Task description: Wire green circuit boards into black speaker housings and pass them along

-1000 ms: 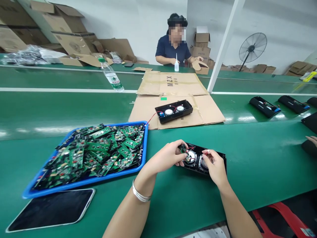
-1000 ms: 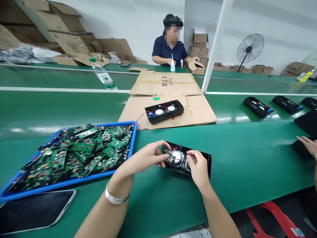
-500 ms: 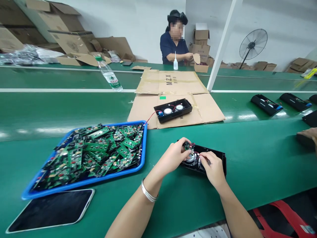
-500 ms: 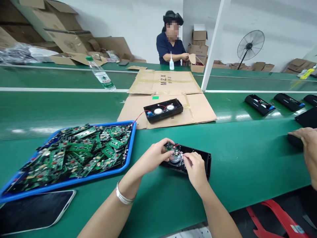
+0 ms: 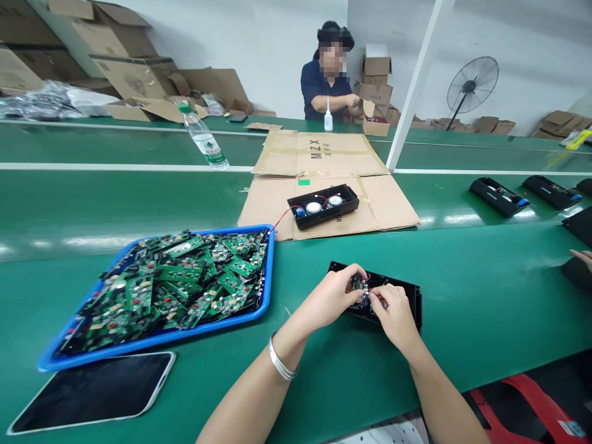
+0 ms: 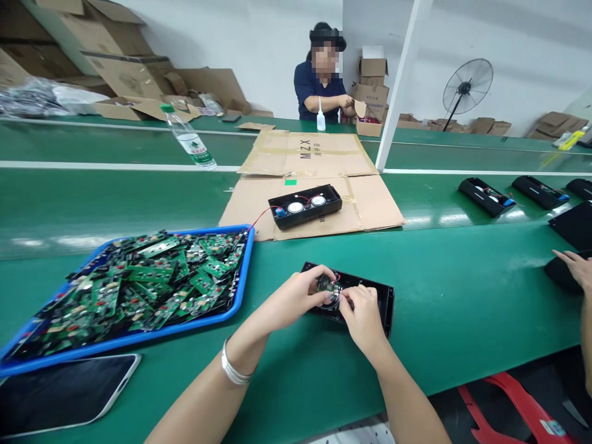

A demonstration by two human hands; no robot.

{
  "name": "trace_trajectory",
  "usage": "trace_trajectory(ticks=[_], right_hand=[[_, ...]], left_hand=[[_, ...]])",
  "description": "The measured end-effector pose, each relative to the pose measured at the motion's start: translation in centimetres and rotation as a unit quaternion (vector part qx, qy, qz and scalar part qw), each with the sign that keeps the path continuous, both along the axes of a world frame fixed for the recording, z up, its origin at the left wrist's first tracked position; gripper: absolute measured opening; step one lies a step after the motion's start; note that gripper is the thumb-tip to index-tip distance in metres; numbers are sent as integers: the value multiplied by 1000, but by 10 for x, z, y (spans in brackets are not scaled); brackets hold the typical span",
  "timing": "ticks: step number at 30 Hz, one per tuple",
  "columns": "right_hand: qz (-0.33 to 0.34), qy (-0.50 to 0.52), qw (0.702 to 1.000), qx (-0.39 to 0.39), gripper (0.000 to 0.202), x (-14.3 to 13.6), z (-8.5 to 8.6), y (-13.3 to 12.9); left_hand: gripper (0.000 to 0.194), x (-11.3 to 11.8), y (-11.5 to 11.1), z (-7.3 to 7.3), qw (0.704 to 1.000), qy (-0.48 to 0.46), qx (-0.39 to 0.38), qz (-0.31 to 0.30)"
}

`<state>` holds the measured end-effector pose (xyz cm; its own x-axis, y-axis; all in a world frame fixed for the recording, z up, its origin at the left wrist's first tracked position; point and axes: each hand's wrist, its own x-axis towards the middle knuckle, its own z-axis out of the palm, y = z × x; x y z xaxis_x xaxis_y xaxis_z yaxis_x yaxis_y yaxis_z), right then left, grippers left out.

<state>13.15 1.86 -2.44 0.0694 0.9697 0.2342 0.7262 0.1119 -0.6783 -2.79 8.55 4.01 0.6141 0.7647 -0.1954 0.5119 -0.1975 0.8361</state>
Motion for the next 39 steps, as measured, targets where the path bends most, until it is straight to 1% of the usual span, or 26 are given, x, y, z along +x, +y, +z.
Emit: trace_trajectory(ticks=[7,11,14,17,21,23,25,28,30,31,32,33,35,36,37,39], right_hand=[[9,-5,1000,-5,26,0,0,0],[-18,1,1000,-6,25,0,-2,-2],[-44,1,999,-7,27,0,-5,-3],[-61,-4,998,-9,30,1,-9,-2],[-70,-11,997,-14,29,-1,-11,1],[-75,-13,997,-16,28,-1,-9,1],[-80,-9,997,-14,27,2,-4,1],[-117,-8,993,33,31,16,7,-3],[-127,-40,989,56,36,28,12,-6],[-113,-69,990,47,41,33,14,-7],[-85,-106,990,23,51,37,14,-8],[-46,-147,988,-10,66,39,13,-9],[35,-226,971,-72,99,39,9,-10],[62,-256,960,-91,109,37,7,-10],[75,-277,953,-102,110,35,6,-11],[72,-289,948,-110,100,30,5,-11]], left_hand=[[25,-1,1,4,997,-5,51,-52],[25,-7,5,9,993,-12,53,-106],[20,-8,7,10,991,-13,47,-122],[18,-6,8,10,992,-26,32,-116],[18,-4,7,7,992,-33,32,-116],[19,-3,6,6,995,-31,18,-92],[21,-4,7,4,998,-29,-12,-52],[22,-8,11,1,998,-26,-64,-9],[25,-12,14,1,996,-26,-86,7],[27,-14,16,1,995,-25,-94,16],[29,-16,17,2,995,-22,-98,25],[31,-17,18,2,994,-18,-98,34],[38,-17,19,1,994,-8,-94,49],[42,-16,20,0,994,-3,-92,54],[46,-15,20,-1,994,0,-91,56],[49,-13,20,-4,994,5,-97,57]])
